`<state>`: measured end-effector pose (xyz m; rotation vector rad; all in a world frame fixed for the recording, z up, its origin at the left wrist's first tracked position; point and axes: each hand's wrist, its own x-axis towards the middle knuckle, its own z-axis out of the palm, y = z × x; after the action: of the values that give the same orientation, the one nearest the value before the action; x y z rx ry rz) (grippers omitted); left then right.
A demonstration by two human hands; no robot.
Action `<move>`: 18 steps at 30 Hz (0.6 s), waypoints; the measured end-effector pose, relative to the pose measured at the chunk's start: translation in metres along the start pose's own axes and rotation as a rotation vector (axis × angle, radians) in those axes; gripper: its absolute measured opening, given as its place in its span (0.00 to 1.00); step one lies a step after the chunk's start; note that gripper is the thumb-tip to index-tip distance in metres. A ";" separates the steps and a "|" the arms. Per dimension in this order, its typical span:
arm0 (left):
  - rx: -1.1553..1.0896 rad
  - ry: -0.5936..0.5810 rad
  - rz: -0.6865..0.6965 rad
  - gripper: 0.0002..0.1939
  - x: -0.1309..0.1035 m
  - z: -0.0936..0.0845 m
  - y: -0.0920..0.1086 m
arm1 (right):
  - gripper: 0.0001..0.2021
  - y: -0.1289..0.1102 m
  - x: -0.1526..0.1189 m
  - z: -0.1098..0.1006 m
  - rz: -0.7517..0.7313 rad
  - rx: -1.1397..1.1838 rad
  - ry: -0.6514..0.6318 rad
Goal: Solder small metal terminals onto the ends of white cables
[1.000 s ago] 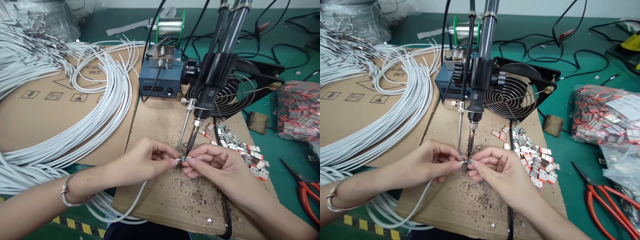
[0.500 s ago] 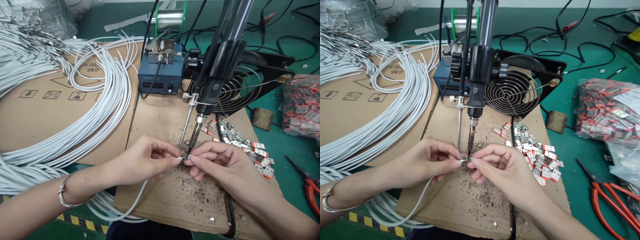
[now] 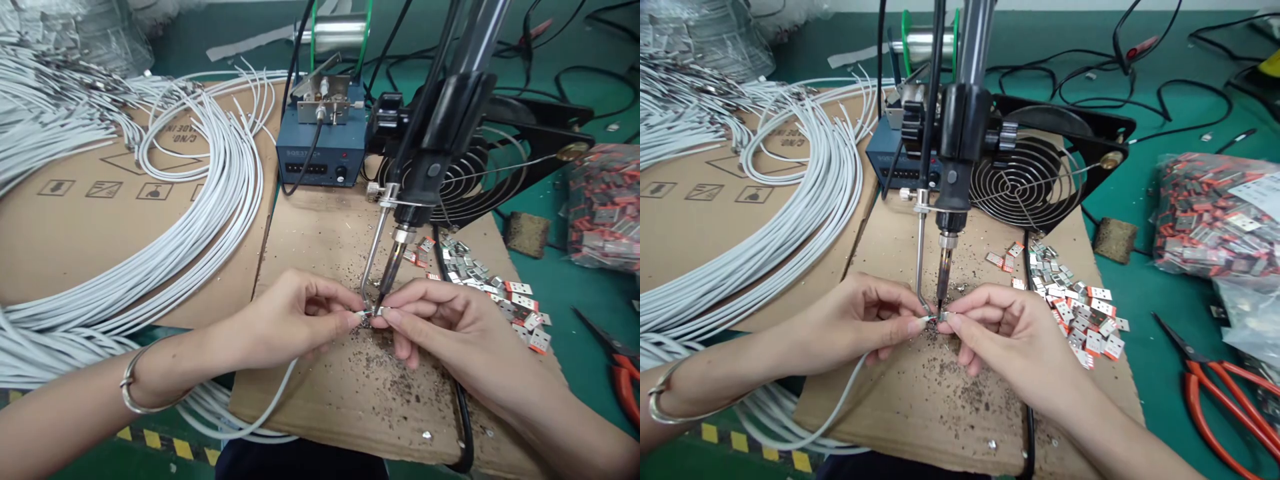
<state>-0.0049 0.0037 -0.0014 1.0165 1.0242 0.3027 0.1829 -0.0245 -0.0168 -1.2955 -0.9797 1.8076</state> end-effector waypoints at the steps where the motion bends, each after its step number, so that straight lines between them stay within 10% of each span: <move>1: 0.002 0.001 -0.003 0.03 0.000 0.000 0.000 | 0.05 0.000 0.000 0.000 0.000 0.000 0.000; 18: -0.008 0.011 -0.051 0.03 -0.002 0.002 0.006 | 0.09 0.004 -0.001 -0.004 0.028 -0.051 -0.017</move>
<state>-0.0025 0.0047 0.0048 0.9814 1.0563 0.2707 0.1864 -0.0262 -0.0204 -1.3328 -1.0285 1.8283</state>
